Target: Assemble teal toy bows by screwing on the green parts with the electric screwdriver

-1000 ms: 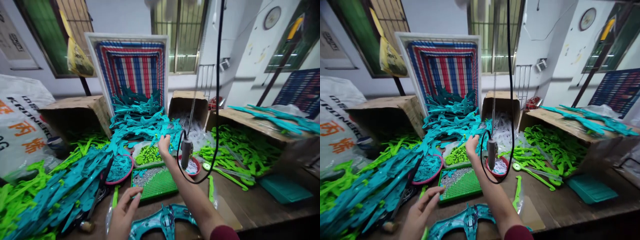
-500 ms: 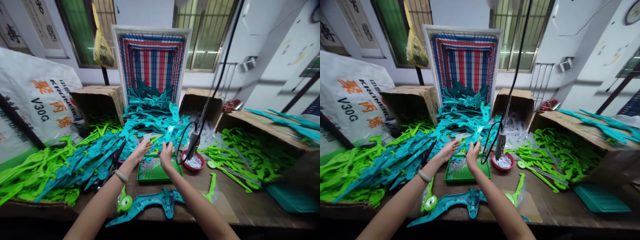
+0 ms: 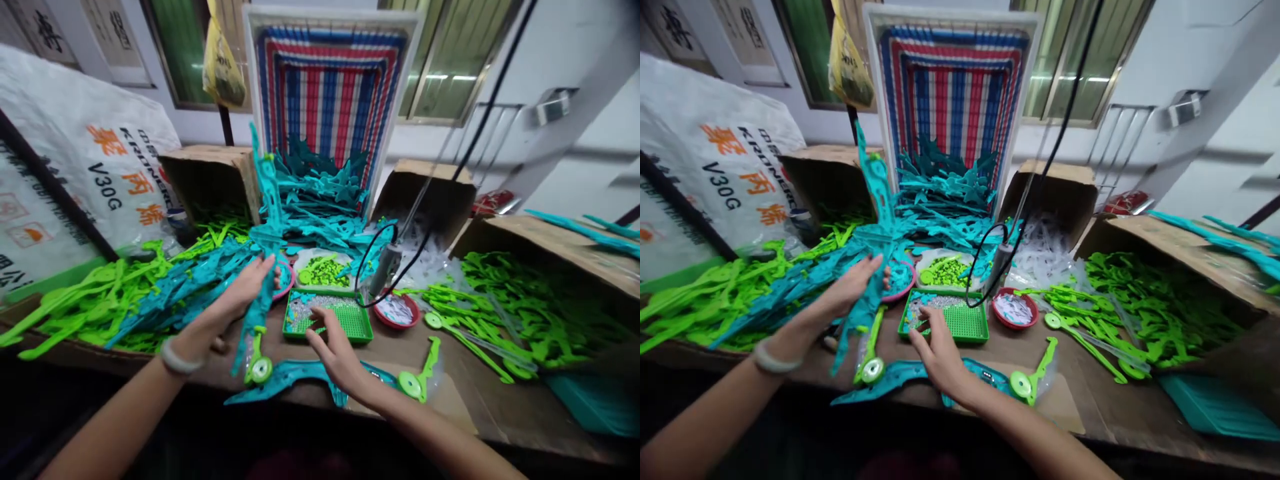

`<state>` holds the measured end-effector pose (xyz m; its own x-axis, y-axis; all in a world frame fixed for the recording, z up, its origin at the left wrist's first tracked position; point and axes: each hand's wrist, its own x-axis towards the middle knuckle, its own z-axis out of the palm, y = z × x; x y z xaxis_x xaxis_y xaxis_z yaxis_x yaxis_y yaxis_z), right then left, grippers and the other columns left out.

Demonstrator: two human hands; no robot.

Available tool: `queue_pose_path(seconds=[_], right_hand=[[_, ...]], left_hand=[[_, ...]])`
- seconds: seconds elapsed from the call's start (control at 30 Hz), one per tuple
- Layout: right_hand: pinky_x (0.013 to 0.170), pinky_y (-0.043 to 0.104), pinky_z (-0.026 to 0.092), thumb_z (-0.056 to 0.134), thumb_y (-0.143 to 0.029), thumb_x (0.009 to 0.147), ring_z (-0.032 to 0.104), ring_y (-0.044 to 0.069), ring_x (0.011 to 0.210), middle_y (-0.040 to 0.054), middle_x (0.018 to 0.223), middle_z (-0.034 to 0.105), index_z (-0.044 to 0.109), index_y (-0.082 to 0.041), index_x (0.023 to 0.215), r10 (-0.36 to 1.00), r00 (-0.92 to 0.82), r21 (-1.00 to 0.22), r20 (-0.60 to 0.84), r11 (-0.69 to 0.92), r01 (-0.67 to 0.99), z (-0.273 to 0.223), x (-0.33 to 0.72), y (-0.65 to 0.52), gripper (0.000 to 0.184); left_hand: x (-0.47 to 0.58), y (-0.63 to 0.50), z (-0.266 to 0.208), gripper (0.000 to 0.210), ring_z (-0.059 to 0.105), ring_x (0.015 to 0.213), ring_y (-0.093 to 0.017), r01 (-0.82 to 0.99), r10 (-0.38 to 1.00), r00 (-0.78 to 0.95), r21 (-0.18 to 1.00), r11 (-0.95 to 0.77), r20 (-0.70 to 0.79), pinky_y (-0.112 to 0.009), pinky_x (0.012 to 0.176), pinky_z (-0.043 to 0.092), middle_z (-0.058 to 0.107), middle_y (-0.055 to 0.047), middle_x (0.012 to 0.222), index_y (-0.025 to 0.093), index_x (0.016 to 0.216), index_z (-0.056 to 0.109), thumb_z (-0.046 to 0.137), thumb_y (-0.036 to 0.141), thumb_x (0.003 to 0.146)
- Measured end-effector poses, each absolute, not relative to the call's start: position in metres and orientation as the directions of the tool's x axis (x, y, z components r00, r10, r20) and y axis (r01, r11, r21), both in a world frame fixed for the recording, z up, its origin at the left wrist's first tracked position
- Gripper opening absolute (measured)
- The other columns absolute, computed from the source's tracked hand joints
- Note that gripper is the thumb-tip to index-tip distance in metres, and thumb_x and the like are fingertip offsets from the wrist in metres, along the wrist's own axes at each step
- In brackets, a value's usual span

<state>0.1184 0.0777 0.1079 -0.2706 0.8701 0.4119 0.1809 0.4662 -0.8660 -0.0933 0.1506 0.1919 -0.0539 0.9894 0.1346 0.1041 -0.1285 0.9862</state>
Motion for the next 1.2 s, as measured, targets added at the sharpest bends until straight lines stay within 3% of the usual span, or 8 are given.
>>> queue_pose_path(seconds=[0.13,0.2,0.3,0.4,0.5,0.63,1.03,1.2], right_hand=[[0.087,0.041,0.057,0.060,-0.013,0.091,0.061,0.026,0.105,0.0160,0.114,0.063,0.057,-0.009,0.126,0.414,-0.589,-0.138,0.694,0.879,0.456,0.133,0.167,0.028,0.035],[0.086,0.042,0.057,0.066,-0.009,0.086,0.061,0.027,0.104,0.0158,0.109,0.066,0.062,-0.005,0.119,0.243,-0.711,0.096,0.660,0.911,0.400,0.140,0.185,0.009,0.034],[0.087,0.043,0.057,0.071,-0.011,0.083,0.061,0.029,0.107,0.0156,0.111,0.067,0.065,-0.005,0.117,0.166,-0.788,0.189,0.593,0.922,0.337,0.145,0.191,-0.007,0.035],[0.090,0.043,0.056,0.071,-0.016,0.085,0.059,0.029,0.112,0.0157,0.114,0.066,0.064,-0.007,0.121,0.208,-0.769,0.216,0.604,0.887,0.409,0.148,0.177,-0.011,0.038],[0.094,0.048,0.054,0.066,-0.034,0.091,0.054,0.033,0.117,0.0186,0.124,0.063,0.059,-0.008,0.128,0.372,-0.743,0.162,0.557,0.828,0.536,0.153,0.159,0.004,0.045],[0.094,0.056,0.052,0.062,-0.053,0.090,0.052,0.036,0.117,0.0221,0.131,0.055,0.052,-0.011,0.137,0.574,-0.762,0.014,0.300,0.796,0.605,0.160,0.159,0.045,0.064],[0.097,0.060,0.049,0.074,-0.061,0.077,0.053,0.040,0.117,0.0237,0.131,0.050,0.039,-0.011,0.149,0.736,-0.663,-0.156,0.139,0.677,0.719,0.154,0.219,0.082,0.095],[0.103,0.060,0.047,0.076,-0.058,0.076,0.050,0.041,0.126,0.0227,0.135,0.047,0.042,-0.015,0.148,0.797,-0.585,-0.275,0.148,0.602,0.750,0.138,0.247,0.088,0.091]], left_hand=[[-0.169,0.116,0.212,0.063,0.056,0.111,-0.028,0.551,0.954,-0.153,0.824,-0.134,0.258,-0.055,0.109,0.038,0.060,-0.006,0.106,0.012,0.128,0.058,0.068,0.056,0.084],[-0.199,0.095,0.209,0.065,0.050,0.120,-0.032,0.865,0.925,-0.058,0.481,-0.141,0.375,-0.062,0.109,0.033,0.053,-0.007,0.112,0.012,0.144,0.046,0.048,0.058,0.098],[-0.218,0.061,0.187,0.057,0.056,0.105,-0.025,0.975,0.909,0.216,-0.130,-0.181,0.356,-0.054,0.095,0.047,0.048,-0.005,0.099,0.015,0.151,0.038,0.016,0.046,0.108],[-0.202,0.033,0.161,0.048,0.057,0.087,-0.021,0.893,0.871,0.402,-0.332,-0.304,0.282,-0.038,0.081,0.052,0.048,-0.005,0.090,0.020,0.153,0.038,0.024,0.023,0.106],[-0.163,0.021,0.145,0.060,0.059,0.082,-0.024,0.811,0.807,0.545,-0.387,-0.439,0.228,-0.035,0.072,0.050,0.055,-0.008,0.091,0.024,0.153,0.038,0.040,0.008,0.095],[-0.097,0.039,0.150,0.064,0.063,0.092,-0.028,0.722,0.730,0.666,-0.382,-0.578,0.153,-0.036,0.074,0.050,0.061,-0.013,0.103,0.019,0.155,0.033,0.050,0.011,0.093],[-0.010,0.098,0.146,0.050,0.065,0.096,-0.031,0.593,0.560,0.802,-0.381,-0.709,0.208,-0.040,0.076,0.051,0.066,-0.016,0.103,0.005,0.143,0.047,0.044,0.005,0.093],[0.003,0.079,0.133,0.041,0.061,0.113,-0.032,0.651,0.476,0.701,-0.204,-0.731,0.531,-0.045,0.095,0.049,0.063,-0.019,0.125,0.009,0.135,0.053,0.057,0.019,0.096]])
